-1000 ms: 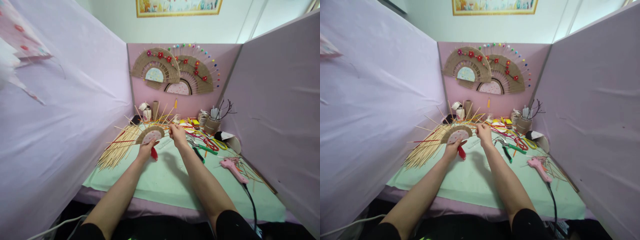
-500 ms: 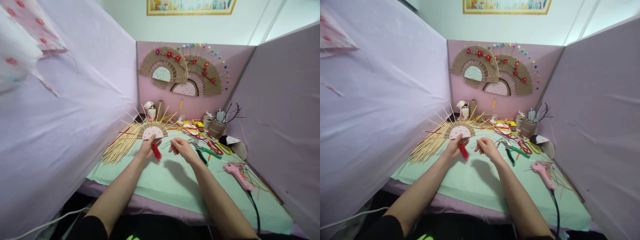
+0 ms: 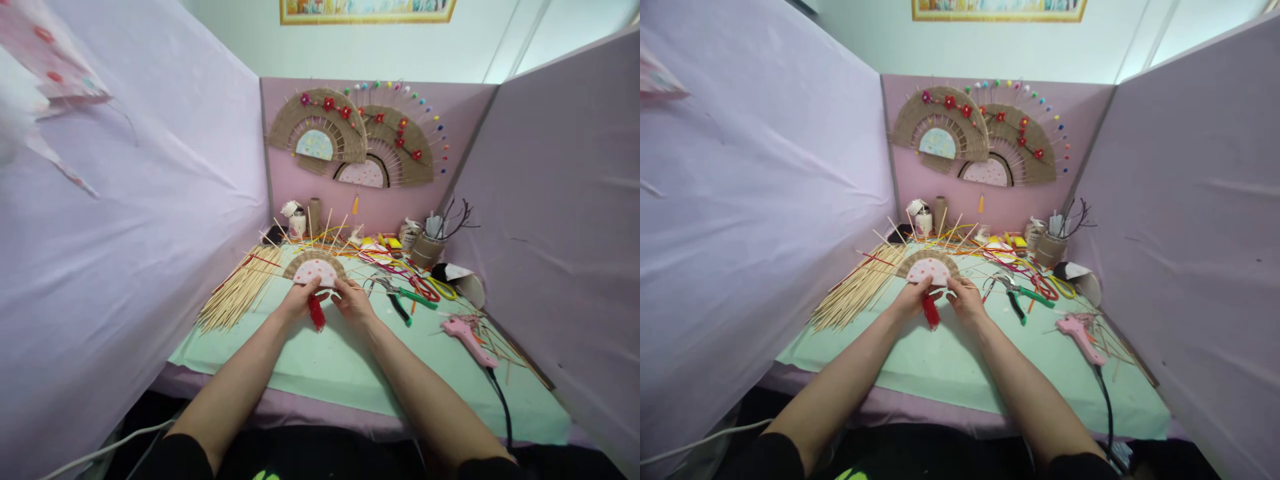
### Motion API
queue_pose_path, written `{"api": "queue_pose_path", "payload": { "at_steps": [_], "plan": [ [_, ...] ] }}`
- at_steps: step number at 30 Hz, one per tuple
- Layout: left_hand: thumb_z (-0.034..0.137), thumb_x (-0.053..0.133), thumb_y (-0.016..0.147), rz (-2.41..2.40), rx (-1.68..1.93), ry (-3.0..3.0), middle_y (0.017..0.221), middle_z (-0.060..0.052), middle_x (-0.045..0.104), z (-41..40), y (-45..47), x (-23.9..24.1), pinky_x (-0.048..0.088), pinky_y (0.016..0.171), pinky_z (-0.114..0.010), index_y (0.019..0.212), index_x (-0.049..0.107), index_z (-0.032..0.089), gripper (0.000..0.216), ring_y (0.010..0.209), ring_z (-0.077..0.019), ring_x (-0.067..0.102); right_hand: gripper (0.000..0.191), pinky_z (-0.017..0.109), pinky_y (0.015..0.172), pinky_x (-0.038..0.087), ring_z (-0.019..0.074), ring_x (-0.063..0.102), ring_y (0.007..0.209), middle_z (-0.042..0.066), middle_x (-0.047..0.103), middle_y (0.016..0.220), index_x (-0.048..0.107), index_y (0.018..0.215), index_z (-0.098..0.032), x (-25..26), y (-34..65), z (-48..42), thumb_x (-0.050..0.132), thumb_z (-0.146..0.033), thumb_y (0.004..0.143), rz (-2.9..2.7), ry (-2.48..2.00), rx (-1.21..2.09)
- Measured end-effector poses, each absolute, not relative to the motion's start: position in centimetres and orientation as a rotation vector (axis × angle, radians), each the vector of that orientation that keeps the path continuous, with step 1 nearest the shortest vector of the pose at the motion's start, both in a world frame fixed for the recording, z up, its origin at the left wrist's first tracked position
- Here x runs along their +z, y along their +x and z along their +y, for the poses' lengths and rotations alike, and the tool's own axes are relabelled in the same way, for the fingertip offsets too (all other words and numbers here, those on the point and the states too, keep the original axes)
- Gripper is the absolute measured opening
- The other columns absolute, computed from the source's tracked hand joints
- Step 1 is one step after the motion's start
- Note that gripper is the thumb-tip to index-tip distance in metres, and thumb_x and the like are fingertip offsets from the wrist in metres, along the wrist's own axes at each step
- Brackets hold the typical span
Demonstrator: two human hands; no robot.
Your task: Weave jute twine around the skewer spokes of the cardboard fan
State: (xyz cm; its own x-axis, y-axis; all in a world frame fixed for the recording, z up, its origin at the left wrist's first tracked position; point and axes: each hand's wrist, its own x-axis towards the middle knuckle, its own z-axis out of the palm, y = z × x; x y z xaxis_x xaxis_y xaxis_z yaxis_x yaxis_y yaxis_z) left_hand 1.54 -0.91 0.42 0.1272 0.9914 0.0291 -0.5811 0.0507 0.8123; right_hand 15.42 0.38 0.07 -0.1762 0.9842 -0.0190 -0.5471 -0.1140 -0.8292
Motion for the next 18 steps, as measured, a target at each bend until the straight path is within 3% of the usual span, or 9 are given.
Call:
{"api": "queue_pose_path", "payload": {
  "at_steps": [8, 13, 18],
  "plan": [
    [0.035, 0.071, 0.076, 0.597, 1.319, 0.739, 0.099, -0.01, 0.073, -0.4, 0.8, 1.0, 0.051, 0.084, -0.034, 0.101, 0.068, 0.016, 0.031, 0.087, -0.0203, 0.068, 0.029, 0.019, 0.054, 0.047, 0.0074, 0.053, 0.056, -0.004, 0.062, 0.064, 0.063, 0.072, -0.02, 0.8, 16.1, 0.5, 0.083, -0.027, 0.052, -0.702, -0.646, 1.608],
    [0.023, 0.068, 0.077, 0.61, 1.4, 0.682, 0.095, -0.008, 0.074, 0.0, 0.7, 1.2, 0.052, 0.081, -0.03, 0.1, 0.068, 0.015, 0.024, 0.081, -0.0164, 0.068, 0.032, 0.02, 0.06, 0.049, 0.0082, 0.057, 0.063, -0.002, 0.064, 0.07, 0.065, 0.076, -0.02, 0.7, 16.1, 0.5, 0.084, -0.031, 0.054, -0.76, -0.63, 1.598],
    [0.025, 0.065, 0.08, 0.491, 1.562, 0.53, 0.087, -0.003, 0.074, 0.3, -0.4, 2.3, 0.053, 0.072, -0.024, 0.096, 0.067, 0.019, 0.017, 0.078, -0.0134, 0.068, 0.033, 0.023, 0.063, 0.048, 0.0095, 0.056, 0.065, -0.002, 0.063, 0.073, 0.069, 0.09, -0.02, -0.3, 15.9, 0.2, 0.078, -0.032, 0.061, -1.167, -0.702, 1.422]
  ]
}}
